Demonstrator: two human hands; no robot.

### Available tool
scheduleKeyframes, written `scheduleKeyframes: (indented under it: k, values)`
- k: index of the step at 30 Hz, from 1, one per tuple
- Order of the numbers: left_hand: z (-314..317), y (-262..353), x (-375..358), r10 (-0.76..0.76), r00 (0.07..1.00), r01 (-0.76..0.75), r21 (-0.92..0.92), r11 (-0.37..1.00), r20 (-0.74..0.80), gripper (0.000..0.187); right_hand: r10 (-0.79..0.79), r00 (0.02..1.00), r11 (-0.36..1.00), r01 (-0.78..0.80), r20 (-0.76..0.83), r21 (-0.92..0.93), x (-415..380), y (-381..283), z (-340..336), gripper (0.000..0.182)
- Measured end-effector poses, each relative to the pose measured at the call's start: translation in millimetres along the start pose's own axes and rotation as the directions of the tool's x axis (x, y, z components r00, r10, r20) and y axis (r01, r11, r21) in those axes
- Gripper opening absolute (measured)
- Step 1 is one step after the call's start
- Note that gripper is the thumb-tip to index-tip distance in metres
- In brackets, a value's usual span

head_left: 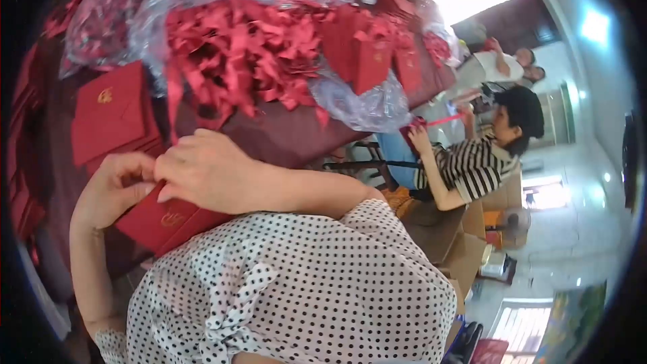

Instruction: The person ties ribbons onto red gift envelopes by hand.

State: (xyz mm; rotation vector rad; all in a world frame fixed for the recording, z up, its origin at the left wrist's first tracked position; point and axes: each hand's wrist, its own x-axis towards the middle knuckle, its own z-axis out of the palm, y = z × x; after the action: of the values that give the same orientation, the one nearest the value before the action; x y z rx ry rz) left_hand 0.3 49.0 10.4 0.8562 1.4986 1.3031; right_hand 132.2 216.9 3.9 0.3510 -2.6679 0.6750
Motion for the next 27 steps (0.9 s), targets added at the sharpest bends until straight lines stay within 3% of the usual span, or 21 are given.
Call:
scheduleKeyframes:
  k: [2,5,8,10,12,13,14,15,17,18,20,21,22,24,26,27]
  values:
    - [-10,-6,8,-0.008,0.989,0.016,-0.051,0.999,0.15,0.01,-0.036,0.998,0.999,0.035,-0.057,-0.012,-1,-2,0,0.025]
    - [-1,-7,19,-0.022,0.993,0.003,0.163,0.987,0.116,0.009,-0.096,0.993,0.994,0.093,-0.075,-0.05,-4,-2,-8,0.027]
    - [7,-8,19,0.161,0.981,-0.188,0.325,0.927,0.109,0.011,-0.1,0.991,0.995,0.097,-0.092,-0.029,-7,2,-8,0.029]
    - [14,1,5,0.29,0.957,-0.216,0.623,0.752,-0.019,0.01,-0.055,0.993,0.997,0.06,-0.106,0.041,-13,5,-7,0.031]
    - [12,5,-5,0.375,0.88,-0.127,0.618,0.776,-0.291,0.011,-0.02,1.0,0.999,0.021,-0.022,0.037,-14,11,-12,0.031]
    - [-5,-2,-8,0.325,0.855,-0.075,0.524,0.849,-0.404,0.012,-0.009,1.0,0.999,0.01,-0.011,0.053,-16,14,-17,0.03]
    - [-9,-4,-10,0.166,0.854,-0.12,0.124,0.985,-0.493,0.011,-0.009,1.0,0.999,0.01,-0.014,0.052,-17,16,-16,0.03]
    - [-12,-10,-10,0.168,0.855,-0.121,0.126,0.985,-0.492,0.011,0.002,1.0,0.998,-0.001,-0.018,0.056,-18,16,-15,0.028]
    - [-14,-26,-8,0.376,0.743,-0.041,0.523,0.851,-0.554,0.015,0.013,1.0,0.998,-0.012,-0.02,0.059,-17,17,-11,0.027]
    - [-13,-29,-7,0.443,0.71,-0.021,0.611,0.791,-0.548,0.022,0.02,0.999,0.994,-0.016,-0.035,0.112,-15,17,-8,0.026]
    - [4,-28,-5,0.584,0.615,-0.235,0.583,0.777,-0.53,0.029,0.025,0.998,0.986,-0.016,-0.051,0.169,-12,16,-7,0.025]
    - [3,-34,-16,0.479,0.739,-0.284,0.425,0.859,-0.474,0.03,0.02,0.999,0.985,-0.012,-0.041,0.169,-11,15,-8,0.024]
    - [0,-32,-18,0.477,0.74,-0.28,0.427,0.86,-0.474,0.03,0.015,0.999,0.985,-0.01,-0.03,0.17,-12,15,-10,0.023]
    - [-5,-27,-22,0.574,0.809,-0.449,0.497,0.743,-0.128,0.045,0.008,0.999,0.983,0.001,-0.049,0.185,-14,16,-14,0.023]
    - [-6,-29,-23,0.565,0.825,-0.517,0.38,0.767,-0.018,0.05,0.012,0.994,0.983,0.009,-0.113,0.185,-17,20,-16,0.025]
    - [-8,-30,-21,0.596,0.799,-0.58,0.356,0.733,0.074,0.037,0.039,0.996,0.969,-0.019,-0.078,0.247,-19,22,-23,0.027]
